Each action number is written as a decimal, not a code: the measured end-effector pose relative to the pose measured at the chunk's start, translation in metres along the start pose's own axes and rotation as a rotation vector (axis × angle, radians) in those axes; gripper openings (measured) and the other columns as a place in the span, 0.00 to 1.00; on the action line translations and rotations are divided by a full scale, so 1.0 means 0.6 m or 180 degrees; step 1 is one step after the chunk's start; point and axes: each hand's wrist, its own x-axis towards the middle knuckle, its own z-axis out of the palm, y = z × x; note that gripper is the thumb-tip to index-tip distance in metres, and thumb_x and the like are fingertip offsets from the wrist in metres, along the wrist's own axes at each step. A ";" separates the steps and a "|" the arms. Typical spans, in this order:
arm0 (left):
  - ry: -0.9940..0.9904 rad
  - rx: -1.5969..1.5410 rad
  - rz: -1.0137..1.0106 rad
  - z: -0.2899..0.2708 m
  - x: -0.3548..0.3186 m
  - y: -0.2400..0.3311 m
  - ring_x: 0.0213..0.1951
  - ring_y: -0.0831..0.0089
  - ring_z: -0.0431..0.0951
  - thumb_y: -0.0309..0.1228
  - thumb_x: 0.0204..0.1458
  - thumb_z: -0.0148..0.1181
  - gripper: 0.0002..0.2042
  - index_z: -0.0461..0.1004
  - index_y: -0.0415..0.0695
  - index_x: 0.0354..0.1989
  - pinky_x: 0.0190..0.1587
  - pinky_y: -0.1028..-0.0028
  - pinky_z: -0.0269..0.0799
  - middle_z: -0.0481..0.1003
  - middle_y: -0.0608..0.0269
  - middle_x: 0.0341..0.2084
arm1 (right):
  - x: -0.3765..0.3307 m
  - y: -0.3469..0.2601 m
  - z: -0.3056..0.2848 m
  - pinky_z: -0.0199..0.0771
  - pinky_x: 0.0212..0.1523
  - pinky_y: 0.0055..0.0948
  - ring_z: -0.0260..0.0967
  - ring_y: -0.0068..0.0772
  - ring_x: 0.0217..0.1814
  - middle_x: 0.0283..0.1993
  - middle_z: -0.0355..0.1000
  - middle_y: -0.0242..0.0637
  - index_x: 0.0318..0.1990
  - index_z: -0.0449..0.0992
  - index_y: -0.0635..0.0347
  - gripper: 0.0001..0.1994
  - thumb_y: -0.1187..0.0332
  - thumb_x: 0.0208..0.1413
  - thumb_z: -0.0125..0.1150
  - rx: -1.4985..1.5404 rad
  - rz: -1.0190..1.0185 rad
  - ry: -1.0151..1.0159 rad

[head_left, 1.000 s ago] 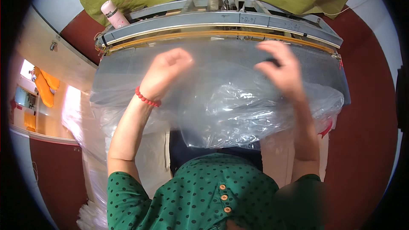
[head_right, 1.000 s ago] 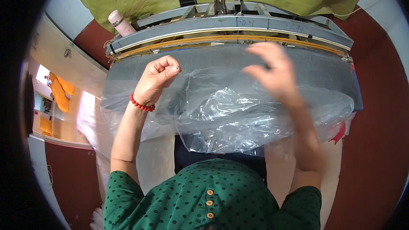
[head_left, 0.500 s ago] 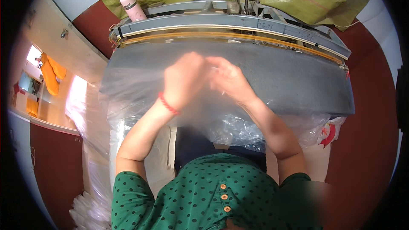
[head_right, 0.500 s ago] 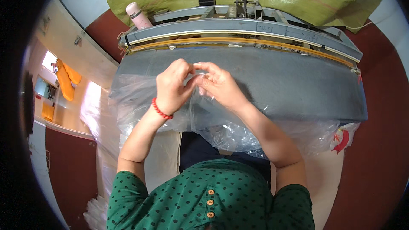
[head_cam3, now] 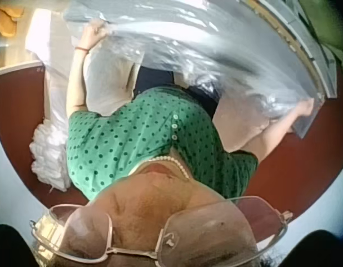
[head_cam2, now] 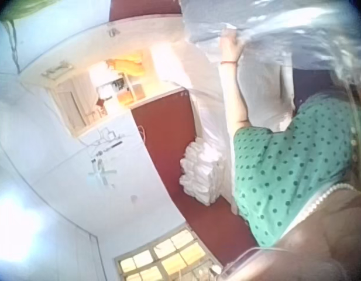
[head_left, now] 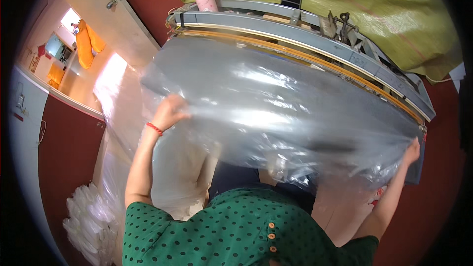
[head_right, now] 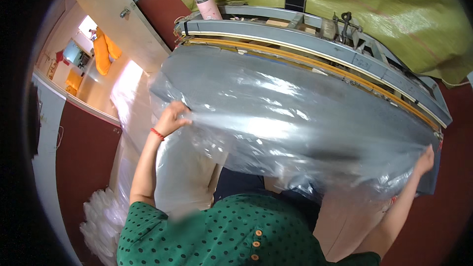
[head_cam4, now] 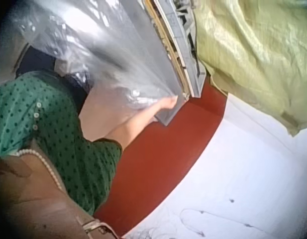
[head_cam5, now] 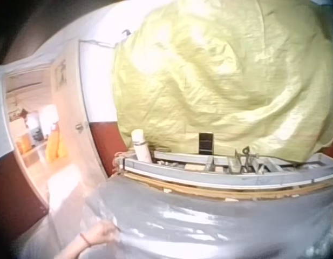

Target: The worker is using a heat-sealing machine to seal large clear plastic bags or sheets.

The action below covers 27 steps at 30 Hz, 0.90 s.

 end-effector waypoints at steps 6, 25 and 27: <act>0.0277 -0.1094 -0.1056 -0.029 0.110 -0.064 0.54 0.60 0.61 0.43 0.44 0.57 0.23 0.68 0.44 0.47 0.53 0.63 0.56 0.64 0.56 0.51 | -0.029 -0.053 -0.107 0.65 0.37 0.40 0.66 0.52 0.38 0.36 0.70 0.51 0.39 0.72 0.60 0.21 0.52 0.56 0.41 -0.2077 -0.0122 -0.0061; -0.2689 -0.3274 0.0961 0.139 0.309 0.570 0.36 0.74 0.74 0.32 0.51 0.51 0.11 0.71 0.41 0.40 0.39 0.76 0.69 0.74 0.58 0.35 | -0.019 -0.023 -0.142 0.63 0.41 0.43 0.64 0.54 0.41 0.36 0.69 0.49 0.34 0.72 0.55 0.18 0.52 0.53 0.42 -0.1473 0.0241 0.0320; -0.3561 -0.3136 0.2030 0.205 0.256 0.681 0.47 0.69 0.68 0.34 0.51 0.51 0.19 0.65 0.37 0.49 0.50 0.72 0.63 0.69 0.54 0.44 | -0.019 -0.040 -0.134 0.63 0.37 0.40 0.65 0.53 0.38 0.32 0.69 0.49 0.32 0.71 0.57 0.17 0.53 0.54 0.43 -0.1303 0.0211 0.0357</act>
